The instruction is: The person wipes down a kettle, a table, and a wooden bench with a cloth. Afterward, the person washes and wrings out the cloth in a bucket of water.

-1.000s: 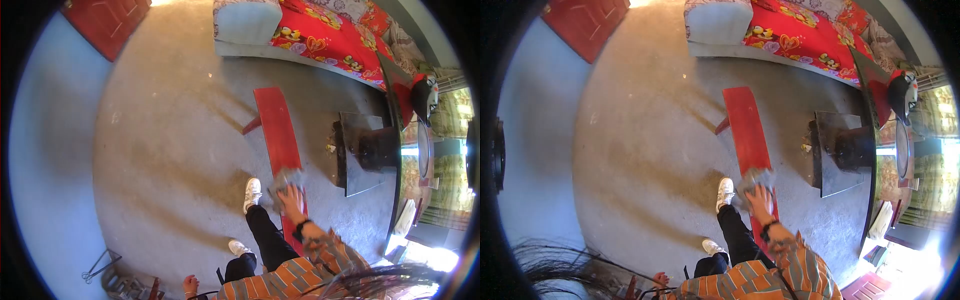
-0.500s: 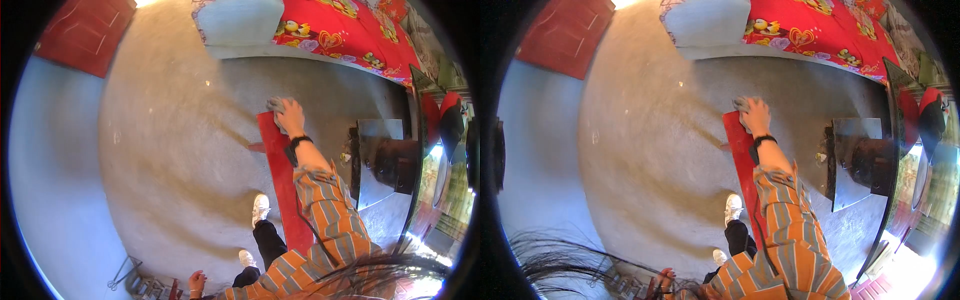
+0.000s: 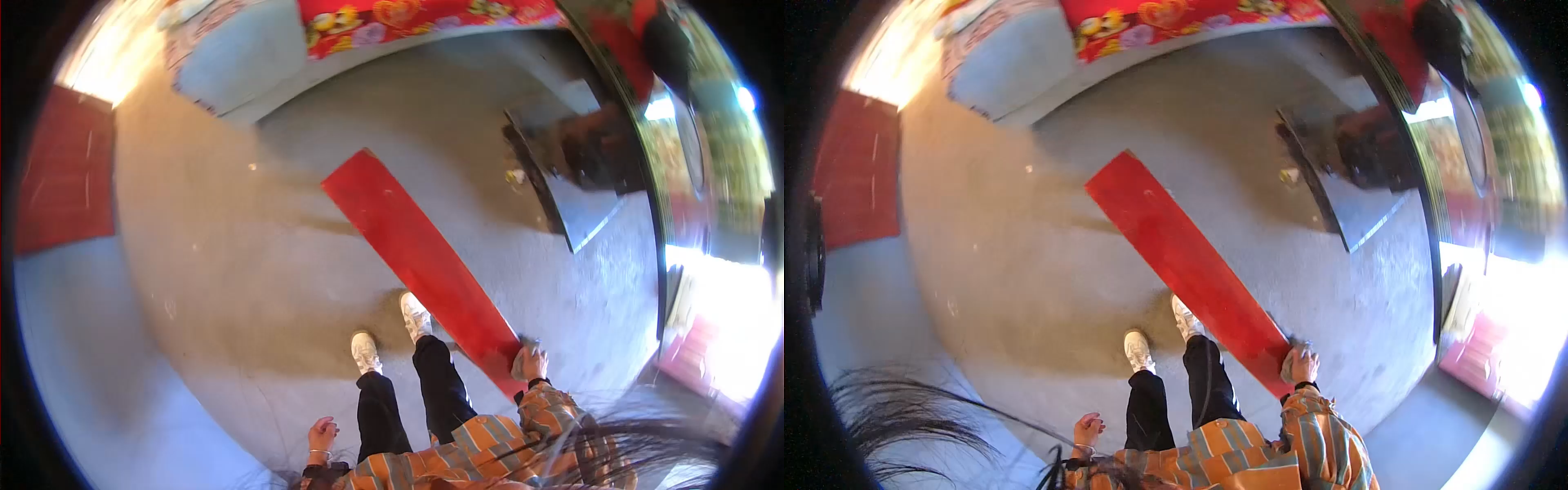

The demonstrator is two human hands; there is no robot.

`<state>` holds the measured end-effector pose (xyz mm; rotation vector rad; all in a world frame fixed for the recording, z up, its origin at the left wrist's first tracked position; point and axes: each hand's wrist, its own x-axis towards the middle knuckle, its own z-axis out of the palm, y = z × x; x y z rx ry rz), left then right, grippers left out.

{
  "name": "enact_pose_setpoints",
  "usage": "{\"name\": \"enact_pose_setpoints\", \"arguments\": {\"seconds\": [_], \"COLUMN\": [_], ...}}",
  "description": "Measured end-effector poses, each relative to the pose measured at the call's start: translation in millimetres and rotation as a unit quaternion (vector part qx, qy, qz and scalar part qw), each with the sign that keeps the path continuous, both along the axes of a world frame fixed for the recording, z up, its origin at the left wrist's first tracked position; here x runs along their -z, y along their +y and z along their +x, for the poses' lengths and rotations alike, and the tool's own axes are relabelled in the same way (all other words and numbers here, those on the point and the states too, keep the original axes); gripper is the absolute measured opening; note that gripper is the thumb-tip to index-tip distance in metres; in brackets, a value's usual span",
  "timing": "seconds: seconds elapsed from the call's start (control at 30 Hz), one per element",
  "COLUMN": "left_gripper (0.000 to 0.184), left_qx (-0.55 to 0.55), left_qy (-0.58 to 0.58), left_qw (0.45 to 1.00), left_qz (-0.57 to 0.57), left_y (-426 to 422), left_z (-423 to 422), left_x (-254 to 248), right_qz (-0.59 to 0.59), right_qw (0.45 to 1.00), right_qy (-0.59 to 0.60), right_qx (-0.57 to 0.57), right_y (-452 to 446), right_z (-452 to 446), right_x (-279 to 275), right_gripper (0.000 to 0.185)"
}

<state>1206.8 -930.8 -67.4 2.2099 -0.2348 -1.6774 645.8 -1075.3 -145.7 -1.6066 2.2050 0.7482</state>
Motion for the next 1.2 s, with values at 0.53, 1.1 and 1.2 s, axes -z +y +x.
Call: {"name": "enact_pose_setpoints", "arguments": {"seconds": [0.53, 1.1, 1.2], "left_gripper": [0.026, 0.062, 0.061], "left_qx": [0.600, 0.920, 0.934], "left_qy": [-0.108, -0.220, -0.194], "left_qw": [0.742, 0.265, 0.245], "left_qz": [-0.280, -0.187, -0.172], "left_y": [-369, -330, -337], "left_z": [-145, -377, -379], "left_x": [5, 65, 71], "right_qz": [-0.322, -0.479, -0.591], "right_qw": [0.924, 0.563, -0.073], "right_qy": [-0.207, -0.033, -0.238], "right_qx": [0.009, 0.673, 0.767], "right_y": [-16, 212, 191], "right_z": [184, 19, 67], "right_x": [-24, 42, 60], "right_gripper": [0.045, 0.032, 0.034]}}
